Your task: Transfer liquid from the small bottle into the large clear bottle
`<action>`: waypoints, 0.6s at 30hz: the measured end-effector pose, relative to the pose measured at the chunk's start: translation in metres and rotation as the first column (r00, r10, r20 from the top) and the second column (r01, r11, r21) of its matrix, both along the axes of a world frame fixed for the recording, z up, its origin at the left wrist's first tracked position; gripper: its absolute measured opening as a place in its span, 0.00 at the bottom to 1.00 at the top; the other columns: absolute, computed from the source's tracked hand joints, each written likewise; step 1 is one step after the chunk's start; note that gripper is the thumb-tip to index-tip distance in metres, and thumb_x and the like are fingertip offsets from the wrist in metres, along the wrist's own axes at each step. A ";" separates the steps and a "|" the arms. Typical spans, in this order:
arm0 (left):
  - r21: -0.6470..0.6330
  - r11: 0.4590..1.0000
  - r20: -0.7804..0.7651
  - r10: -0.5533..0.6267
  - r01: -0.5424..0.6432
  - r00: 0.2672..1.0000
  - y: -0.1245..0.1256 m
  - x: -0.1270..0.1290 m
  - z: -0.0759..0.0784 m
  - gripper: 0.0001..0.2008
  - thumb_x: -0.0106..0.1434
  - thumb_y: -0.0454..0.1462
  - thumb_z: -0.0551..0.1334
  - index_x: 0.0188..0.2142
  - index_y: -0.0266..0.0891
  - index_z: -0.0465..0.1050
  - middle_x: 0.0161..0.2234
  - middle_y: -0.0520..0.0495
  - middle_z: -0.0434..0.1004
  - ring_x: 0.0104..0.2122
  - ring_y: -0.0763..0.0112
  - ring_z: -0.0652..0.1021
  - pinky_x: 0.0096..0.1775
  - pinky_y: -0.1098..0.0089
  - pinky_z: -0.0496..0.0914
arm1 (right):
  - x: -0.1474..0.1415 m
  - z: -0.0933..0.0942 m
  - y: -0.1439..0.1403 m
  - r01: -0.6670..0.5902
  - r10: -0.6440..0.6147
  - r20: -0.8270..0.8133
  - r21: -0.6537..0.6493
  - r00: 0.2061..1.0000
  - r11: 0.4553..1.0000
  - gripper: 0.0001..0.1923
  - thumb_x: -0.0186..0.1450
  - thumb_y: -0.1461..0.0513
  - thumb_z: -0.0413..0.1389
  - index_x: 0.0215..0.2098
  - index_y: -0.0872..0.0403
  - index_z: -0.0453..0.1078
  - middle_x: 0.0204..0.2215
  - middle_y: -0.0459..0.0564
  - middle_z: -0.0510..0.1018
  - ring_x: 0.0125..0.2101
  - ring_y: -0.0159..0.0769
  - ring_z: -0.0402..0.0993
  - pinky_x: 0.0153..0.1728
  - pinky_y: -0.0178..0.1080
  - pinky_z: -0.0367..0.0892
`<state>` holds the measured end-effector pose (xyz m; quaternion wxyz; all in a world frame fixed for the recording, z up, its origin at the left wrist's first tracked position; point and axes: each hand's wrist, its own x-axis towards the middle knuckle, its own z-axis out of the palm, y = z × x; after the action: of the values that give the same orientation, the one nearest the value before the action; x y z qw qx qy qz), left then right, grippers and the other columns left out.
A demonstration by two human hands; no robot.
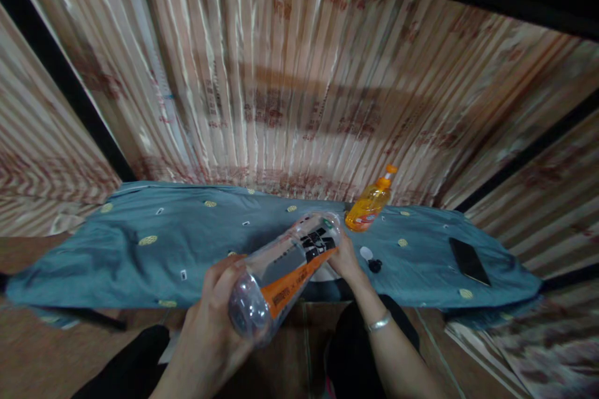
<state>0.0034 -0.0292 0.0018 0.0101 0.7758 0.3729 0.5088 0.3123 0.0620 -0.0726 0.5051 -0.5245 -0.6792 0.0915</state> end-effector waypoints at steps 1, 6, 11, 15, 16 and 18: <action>0.012 1.000 0.004 0.003 -0.003 1.000 0.000 0.000 0.000 0.42 0.63 0.36 0.67 0.73 0.49 0.53 0.57 0.34 0.73 0.49 0.48 0.84 0.36 0.59 0.85 | 0.000 0.000 0.000 -0.001 0.001 0.002 0.001 1.000 1.000 0.32 0.64 0.63 0.60 0.66 0.53 0.69 0.62 0.61 0.79 0.63 0.53 0.77 0.65 0.55 0.71; 0.019 1.000 -0.023 0.003 -0.002 1.000 0.000 0.000 -0.001 0.43 0.64 0.38 0.66 0.74 0.49 0.50 0.57 0.34 0.72 0.50 0.47 0.84 0.37 0.58 0.86 | 0.001 0.000 0.001 -0.003 0.003 0.021 0.005 1.000 1.000 0.32 0.63 0.64 0.60 0.66 0.53 0.69 0.63 0.60 0.79 0.63 0.53 0.77 0.66 0.55 0.71; 0.019 1.000 -0.044 0.010 -0.009 0.999 -0.002 -0.002 0.002 0.42 0.66 0.38 0.65 0.75 0.46 0.49 0.57 0.32 0.71 0.50 0.49 0.83 0.37 0.59 0.86 | 0.000 0.001 0.001 0.007 -0.007 0.023 0.007 1.000 1.000 0.32 0.63 0.64 0.60 0.66 0.53 0.69 0.63 0.61 0.79 0.63 0.53 0.77 0.66 0.56 0.71; 0.040 0.999 -0.022 -0.004 0.005 1.000 -0.002 -0.001 0.003 0.45 0.65 0.36 0.67 0.75 0.47 0.48 0.58 0.32 0.71 0.51 0.49 0.82 0.38 0.59 0.86 | 0.000 0.001 0.001 0.001 -0.001 0.015 0.001 1.000 1.000 0.31 0.63 0.64 0.60 0.66 0.53 0.70 0.62 0.61 0.79 0.62 0.53 0.78 0.65 0.56 0.72; 0.035 0.999 -0.022 -0.005 0.006 1.000 -0.002 0.000 0.002 0.45 0.65 0.36 0.67 0.76 0.47 0.47 0.58 0.32 0.71 0.52 0.49 0.82 0.39 0.59 0.86 | 0.000 0.001 0.001 -0.002 0.002 0.011 0.001 1.000 1.000 0.32 0.63 0.64 0.60 0.66 0.53 0.69 0.62 0.60 0.80 0.62 0.53 0.78 0.65 0.56 0.72; 0.030 1.000 -0.029 -0.001 0.002 1.000 -0.002 -0.001 0.000 0.45 0.65 0.36 0.67 0.76 0.48 0.47 0.58 0.32 0.71 0.52 0.49 0.82 0.39 0.58 0.86 | 0.000 0.001 0.000 -0.006 0.006 0.011 0.007 1.000 1.000 0.32 0.63 0.64 0.60 0.66 0.53 0.69 0.62 0.60 0.79 0.63 0.54 0.77 0.66 0.56 0.71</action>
<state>0.0029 -0.0312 0.0018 -0.0063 0.7834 0.3648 0.5031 0.3124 0.0625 -0.0718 0.5031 -0.5212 -0.6838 0.0878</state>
